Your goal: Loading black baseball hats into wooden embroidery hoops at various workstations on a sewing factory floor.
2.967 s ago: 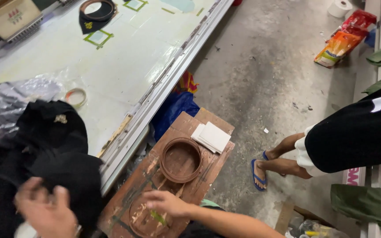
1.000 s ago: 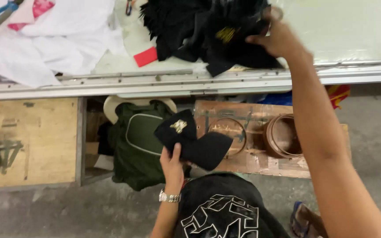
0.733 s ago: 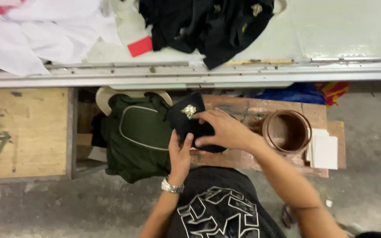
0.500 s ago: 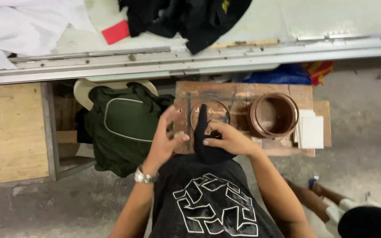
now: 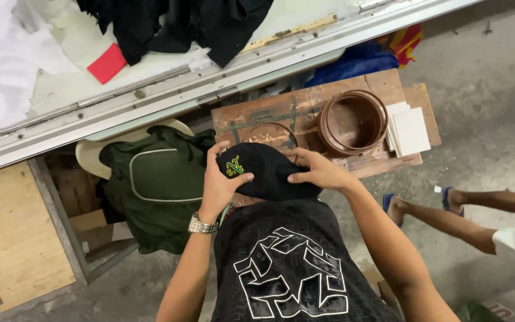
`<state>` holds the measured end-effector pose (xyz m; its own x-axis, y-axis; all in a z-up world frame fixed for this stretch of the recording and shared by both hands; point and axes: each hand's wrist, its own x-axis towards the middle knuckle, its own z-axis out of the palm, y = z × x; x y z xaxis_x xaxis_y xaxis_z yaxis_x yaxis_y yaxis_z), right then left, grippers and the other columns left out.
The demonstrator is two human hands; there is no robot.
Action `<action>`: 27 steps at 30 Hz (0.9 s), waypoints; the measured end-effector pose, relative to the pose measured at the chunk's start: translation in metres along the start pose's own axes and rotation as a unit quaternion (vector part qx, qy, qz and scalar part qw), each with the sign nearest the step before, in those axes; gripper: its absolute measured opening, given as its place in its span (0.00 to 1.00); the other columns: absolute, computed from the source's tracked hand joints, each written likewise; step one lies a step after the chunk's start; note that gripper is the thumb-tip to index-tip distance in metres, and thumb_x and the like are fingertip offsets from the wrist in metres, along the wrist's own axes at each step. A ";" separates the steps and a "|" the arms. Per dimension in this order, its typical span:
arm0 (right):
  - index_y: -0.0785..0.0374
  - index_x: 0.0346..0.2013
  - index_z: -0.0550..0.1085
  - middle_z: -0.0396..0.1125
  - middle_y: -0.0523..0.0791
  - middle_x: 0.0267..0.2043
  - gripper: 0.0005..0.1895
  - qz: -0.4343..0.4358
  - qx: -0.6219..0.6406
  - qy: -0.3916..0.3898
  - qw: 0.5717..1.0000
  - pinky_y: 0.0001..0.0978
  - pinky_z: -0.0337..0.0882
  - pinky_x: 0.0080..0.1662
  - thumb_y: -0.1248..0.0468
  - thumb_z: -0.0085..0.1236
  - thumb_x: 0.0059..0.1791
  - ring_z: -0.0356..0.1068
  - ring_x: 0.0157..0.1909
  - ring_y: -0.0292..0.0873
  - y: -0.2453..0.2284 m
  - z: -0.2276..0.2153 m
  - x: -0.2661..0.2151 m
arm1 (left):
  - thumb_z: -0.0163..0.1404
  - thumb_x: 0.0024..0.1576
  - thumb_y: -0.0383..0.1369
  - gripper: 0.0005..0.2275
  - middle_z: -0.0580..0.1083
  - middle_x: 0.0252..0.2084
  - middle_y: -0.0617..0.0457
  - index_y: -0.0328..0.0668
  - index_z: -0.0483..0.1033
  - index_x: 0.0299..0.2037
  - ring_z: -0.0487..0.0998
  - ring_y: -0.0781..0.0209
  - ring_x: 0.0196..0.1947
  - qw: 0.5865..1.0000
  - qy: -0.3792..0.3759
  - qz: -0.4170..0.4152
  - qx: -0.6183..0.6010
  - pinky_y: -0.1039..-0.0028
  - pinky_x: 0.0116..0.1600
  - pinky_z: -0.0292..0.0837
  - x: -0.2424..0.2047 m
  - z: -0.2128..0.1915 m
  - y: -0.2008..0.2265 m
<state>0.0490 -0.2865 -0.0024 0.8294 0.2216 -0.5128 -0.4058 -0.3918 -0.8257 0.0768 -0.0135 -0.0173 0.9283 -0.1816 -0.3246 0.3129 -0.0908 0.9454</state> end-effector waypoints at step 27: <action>0.51 0.39 0.83 0.79 0.46 0.40 0.18 -0.057 -0.396 -0.070 0.914 0.53 0.76 0.48 0.43 0.59 0.48 0.77 0.45 0.57 0.054 0.005 0.068 | 0.46 0.65 0.43 0.09 0.78 0.39 0.58 0.54 0.76 0.42 0.80 0.57 0.48 0.811 -0.139 0.265 0.503 0.61 0.64 0.64 0.064 0.070 -0.150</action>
<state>0.0810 -0.2880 -0.0830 0.7694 0.3918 -0.5045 0.1308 -0.8697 -0.4759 0.0754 -0.0798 -0.1814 0.7533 -0.6576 -0.0067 -0.5677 -0.6554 0.4982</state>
